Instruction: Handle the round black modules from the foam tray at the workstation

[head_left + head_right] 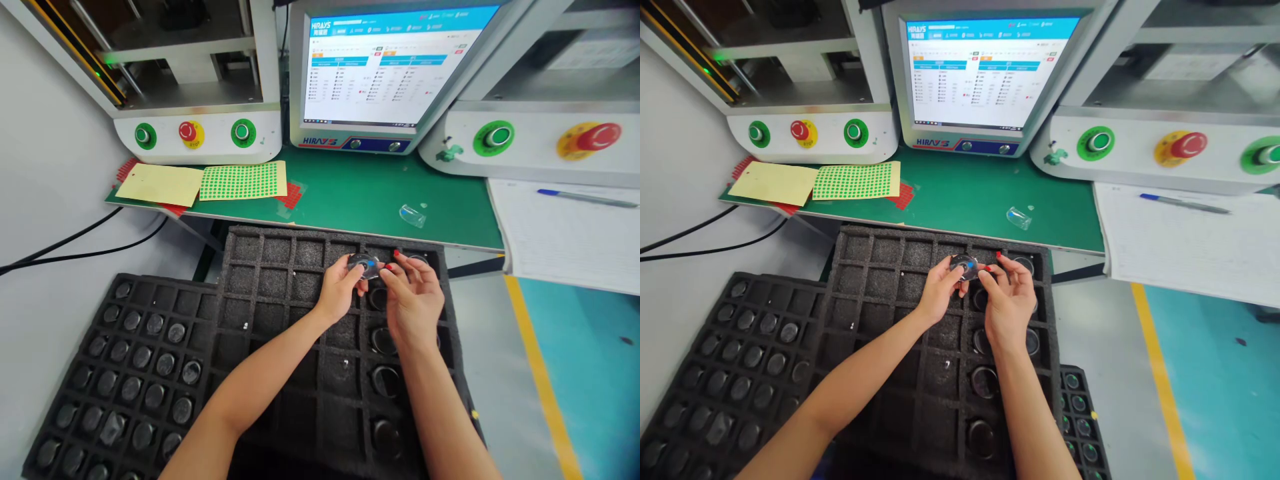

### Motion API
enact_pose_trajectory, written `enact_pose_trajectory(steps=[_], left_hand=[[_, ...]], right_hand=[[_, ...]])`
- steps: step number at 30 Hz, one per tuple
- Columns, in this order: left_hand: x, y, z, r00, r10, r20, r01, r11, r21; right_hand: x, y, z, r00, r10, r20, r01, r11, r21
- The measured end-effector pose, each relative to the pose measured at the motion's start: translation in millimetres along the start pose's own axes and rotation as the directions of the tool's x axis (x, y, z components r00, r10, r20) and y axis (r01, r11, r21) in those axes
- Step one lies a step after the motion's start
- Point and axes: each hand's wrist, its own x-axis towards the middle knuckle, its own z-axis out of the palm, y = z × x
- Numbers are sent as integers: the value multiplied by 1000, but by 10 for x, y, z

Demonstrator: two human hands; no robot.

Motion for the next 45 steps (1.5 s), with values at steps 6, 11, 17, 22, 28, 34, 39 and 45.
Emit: enact_pose_trajectory(steps=[6, 11, 17, 22, 28, 34, 39, 45], left_hand=[[1, -7, -27, 999, 33, 21, -35, 996, 80], [-22, 8, -24, 992, 124, 12, -124, 964, 236], [102, 124, -22, 959, 281, 48, -252, 758, 602], [338, 202, 78, 918, 285, 275, -377, 416, 828], [445, 154, 134, 879, 200, 432, -458, 108, 882], [478, 267, 10, 830, 86, 551, -551, -21, 834], [400, 416, 27, 802, 85, 592, -588, -66, 806], [-279, 959, -581, 862, 297, 410, -384, -143, 912]], right_hand=[[47, 37, 51, 986, -162, -30, 154, 971, -183], [150, -20, -139, 947, -295, -125, 252, 927, -279], [-272, 17, -335, 882, -461, -99, 401, 843, -359], [-588, 166, -285, 853, -515, 81, 503, 771, -390], [-561, 181, -287, 820, -549, 159, 563, 728, -391], [-567, 164, -283, 814, -555, 170, 573, 721, -391], [-571, 170, -292, 822, -543, 172, 563, 727, -394], [-595, 211, -392, 866, -470, 168, 496, 773, -394]])
